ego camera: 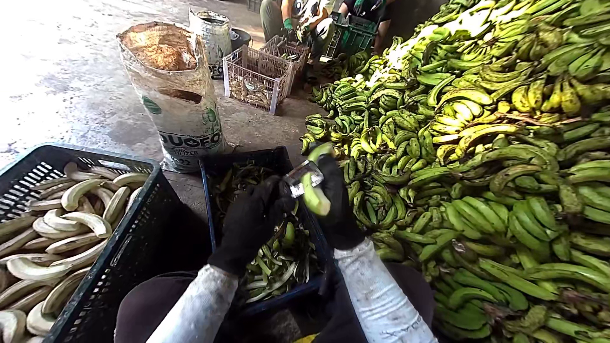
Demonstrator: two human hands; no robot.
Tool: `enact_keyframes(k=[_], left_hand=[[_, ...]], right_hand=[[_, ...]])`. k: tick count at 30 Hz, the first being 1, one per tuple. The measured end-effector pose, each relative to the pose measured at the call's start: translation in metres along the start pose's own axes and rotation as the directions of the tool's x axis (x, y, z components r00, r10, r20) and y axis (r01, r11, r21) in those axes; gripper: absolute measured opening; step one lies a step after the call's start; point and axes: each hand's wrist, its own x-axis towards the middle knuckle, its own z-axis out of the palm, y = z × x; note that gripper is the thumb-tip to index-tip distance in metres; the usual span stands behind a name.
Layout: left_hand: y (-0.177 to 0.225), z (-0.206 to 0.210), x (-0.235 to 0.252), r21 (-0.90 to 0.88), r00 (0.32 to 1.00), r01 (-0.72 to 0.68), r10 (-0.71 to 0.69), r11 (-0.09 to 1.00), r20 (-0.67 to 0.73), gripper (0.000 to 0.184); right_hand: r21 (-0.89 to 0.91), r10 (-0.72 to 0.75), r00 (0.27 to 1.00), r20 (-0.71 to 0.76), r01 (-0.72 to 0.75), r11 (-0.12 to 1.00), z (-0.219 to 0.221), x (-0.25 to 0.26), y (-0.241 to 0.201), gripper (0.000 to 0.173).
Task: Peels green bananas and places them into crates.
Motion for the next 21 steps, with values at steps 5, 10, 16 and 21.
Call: enact_keyframes(k=[5,10,16,21], left_hand=[[-0.024,-0.02,0.023,0.096,0.986,0.156,-0.15,0.983,-0.068,0.05],[-0.012,-0.004,0.008,0.005,0.999,0.025,-0.025,1.0,-0.043,0.052],[0.001,0.026,-0.012,0.085,0.956,-0.149,0.165,0.985,-0.241,0.055],[0.002,0.021,-0.012,0.167,0.956,-0.108,0.149,0.98,-0.253,0.051]], right_hand=[[0.094,0.423,0.791,0.442,-0.51,0.855,0.003,-0.015,-0.009,0.037],[0.351,0.286,0.953,0.099,-0.302,0.886,-0.001,0.004,0.001,0.034],[0.518,0.241,0.941,-0.236,-0.088,0.851,0.018,0.028,-0.017,0.032],[0.357,0.227,0.934,-0.276,-0.12,0.926,0.016,0.022,-0.014,0.035]])
